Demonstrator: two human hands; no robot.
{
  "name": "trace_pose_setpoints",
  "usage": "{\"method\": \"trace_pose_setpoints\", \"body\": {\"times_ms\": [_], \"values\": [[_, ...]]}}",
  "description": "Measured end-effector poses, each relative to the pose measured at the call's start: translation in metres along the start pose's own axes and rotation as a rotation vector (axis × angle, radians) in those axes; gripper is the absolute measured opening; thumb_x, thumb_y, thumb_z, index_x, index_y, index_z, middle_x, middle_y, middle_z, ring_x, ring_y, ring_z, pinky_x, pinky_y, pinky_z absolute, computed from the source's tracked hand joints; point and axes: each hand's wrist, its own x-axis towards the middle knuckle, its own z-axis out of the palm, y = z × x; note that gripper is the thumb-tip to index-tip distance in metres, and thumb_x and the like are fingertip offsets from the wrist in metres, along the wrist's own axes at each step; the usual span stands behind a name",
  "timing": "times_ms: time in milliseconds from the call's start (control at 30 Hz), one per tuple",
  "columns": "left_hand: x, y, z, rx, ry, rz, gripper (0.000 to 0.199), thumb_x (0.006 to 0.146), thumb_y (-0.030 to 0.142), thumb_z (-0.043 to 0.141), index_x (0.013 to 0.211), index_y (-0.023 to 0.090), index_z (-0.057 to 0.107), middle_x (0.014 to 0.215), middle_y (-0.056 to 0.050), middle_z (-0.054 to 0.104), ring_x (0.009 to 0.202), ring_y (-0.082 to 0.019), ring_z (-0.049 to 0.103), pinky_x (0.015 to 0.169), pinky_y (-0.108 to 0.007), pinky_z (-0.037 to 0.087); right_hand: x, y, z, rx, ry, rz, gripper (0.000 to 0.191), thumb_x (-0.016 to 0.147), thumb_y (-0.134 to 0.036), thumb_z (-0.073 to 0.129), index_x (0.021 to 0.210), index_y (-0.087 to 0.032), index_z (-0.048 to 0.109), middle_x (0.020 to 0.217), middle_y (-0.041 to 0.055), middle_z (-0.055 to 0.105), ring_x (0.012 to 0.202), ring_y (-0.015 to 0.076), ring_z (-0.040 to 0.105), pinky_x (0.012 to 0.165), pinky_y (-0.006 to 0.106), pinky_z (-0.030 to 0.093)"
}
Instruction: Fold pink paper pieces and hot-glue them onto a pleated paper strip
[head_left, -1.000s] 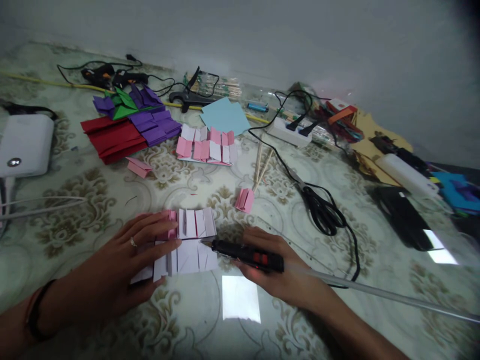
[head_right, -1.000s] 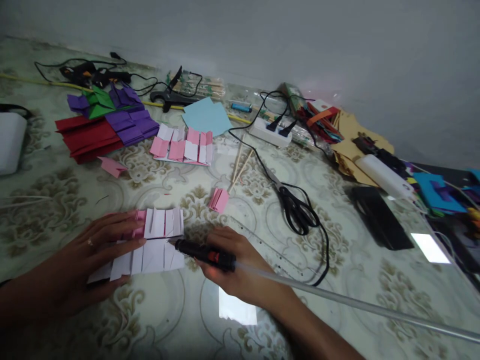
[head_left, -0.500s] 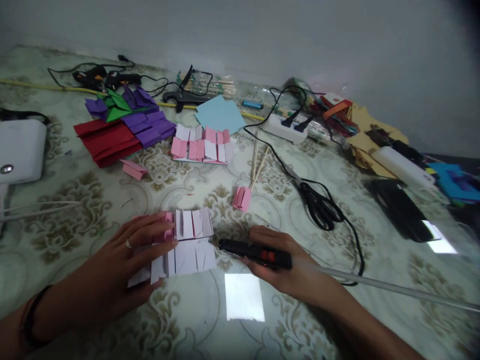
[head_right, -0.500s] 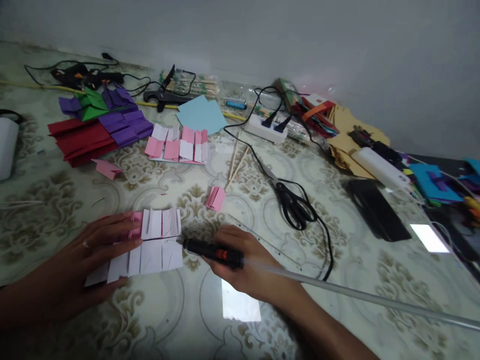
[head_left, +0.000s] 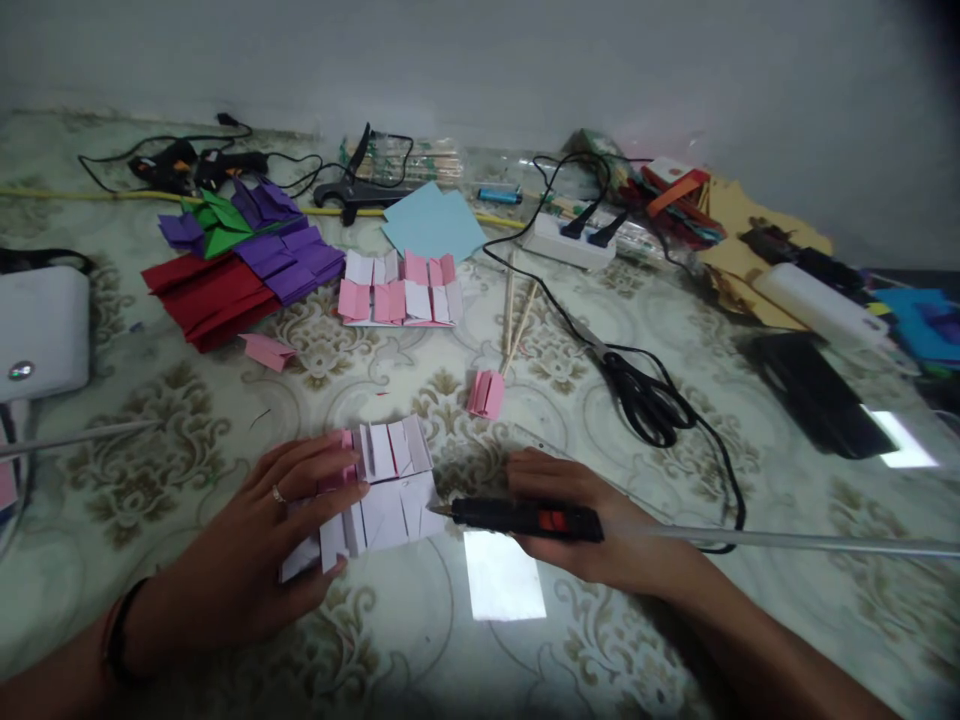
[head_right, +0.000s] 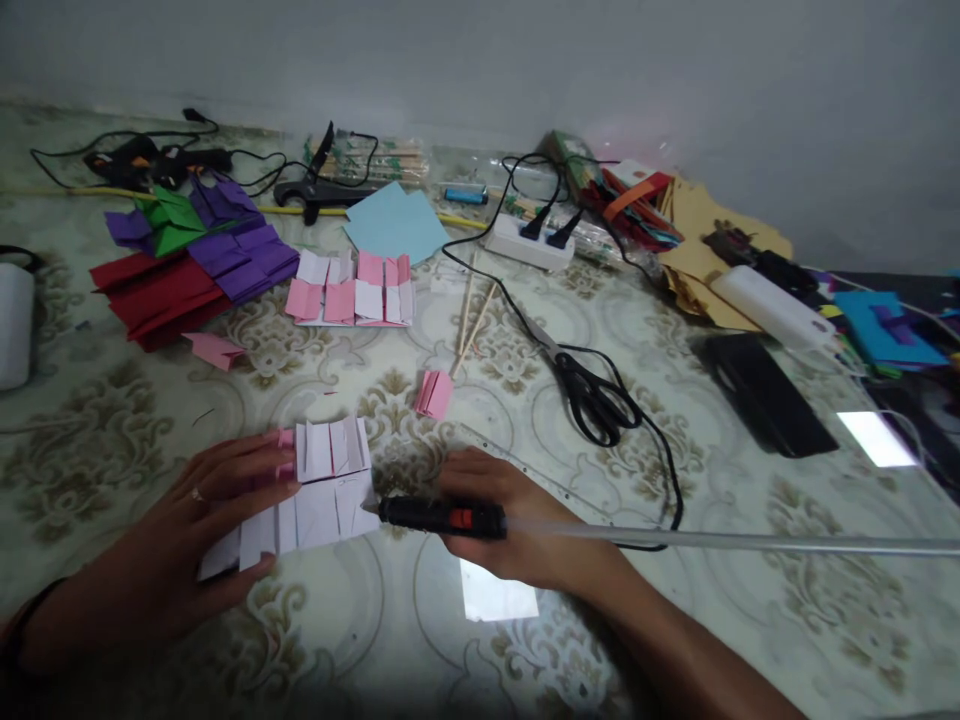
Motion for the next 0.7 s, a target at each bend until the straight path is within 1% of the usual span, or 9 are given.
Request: {"method": "trace_pose_setpoints", "body": {"times_ms": [67,133,233,367,533,600,700], "values": [[0.000,0.001,-0.002,-0.002,-0.007,0.001,0.059,0.088,0.022,0.067,0.144,0.027,0.050,0.150,-0.008,0.051,0.150,-0.029,0.037,0.122,-0.050,0.041,0.002,-0.002,-0.001,0.018,-0.013,0.015,0.012,0.093,-0.028,0.066,0.084,-0.021,0.064,0.079,0.0026,0.065,0.079,0.0152,0.060,0.075,0.029,0.049],[0.001,0.001,-0.002,-0.002,-0.008,0.001,0.059,0.088,0.022,0.067,0.144,0.027,0.050,0.150,-0.008,0.051,0.151,-0.029,0.036,0.123,-0.049,0.039,0.004,-0.004,-0.001,0.030,-0.019,0.050,0.015,0.092,-0.026,0.068,0.081,-0.019,0.062,0.078,0.0018,0.062,0.077,0.0133,0.059,0.071,0.026,0.048],[0.001,0.001,-0.002,0.005,-0.005,0.002,0.057,0.089,0.023,0.066,0.144,0.027,0.050,0.150,-0.007,0.051,0.151,-0.028,0.037,0.125,-0.049,0.036,0.005,-0.006,0.001,0.017,0.009,0.090,0.019,0.093,-0.028,0.068,0.080,-0.018,0.059,0.077,0.0011,0.059,0.074,0.0120,0.057,0.068,0.025,0.046],[-0.001,-0.001,-0.001,0.031,-0.008,0.021,0.057,0.089,0.024,0.066,0.144,0.026,0.050,0.152,-0.008,0.050,0.152,-0.028,0.037,0.128,-0.051,0.032,0.003,-0.005,0.005,-0.054,0.029,0.086,0.021,0.094,-0.030,0.066,0.079,-0.018,0.059,0.073,0.0003,0.057,0.071,0.0118,0.053,0.066,0.026,0.043],[-0.003,-0.002,-0.002,0.051,-0.011,0.028,0.058,0.090,0.028,0.065,0.146,0.028,0.049,0.154,-0.007,0.050,0.152,-0.028,0.038,0.130,-0.051,0.031,0.003,-0.007,0.008,-0.115,0.046,0.080,0.028,0.096,-0.031,0.064,0.073,-0.017,0.054,0.069,-0.0013,0.051,0.068,0.0104,0.049,0.063,0.025,0.039],[-0.004,-0.002,-0.003,0.049,-0.016,0.023,0.057,0.090,0.029,0.065,0.145,0.028,0.050,0.155,-0.006,0.050,0.152,-0.028,0.039,0.131,-0.051,0.031,0.003,-0.008,0.009,-0.127,0.047,0.085,0.029,0.095,-0.031,0.064,0.072,-0.017,0.053,0.069,-0.0014,0.051,0.067,0.0101,0.049,0.062,0.024,0.039],[-0.004,-0.002,-0.003,0.044,-0.031,0.010,0.057,0.090,0.030,0.064,0.146,0.029,0.049,0.157,-0.005,0.048,0.154,-0.027,0.037,0.133,-0.050,0.029,0.002,-0.008,0.010,-0.137,0.054,0.110,0.027,0.094,-0.033,0.065,0.074,-0.018,0.056,0.072,0.0001,0.055,0.070,0.0113,0.053,0.064,0.025,0.043]]}}
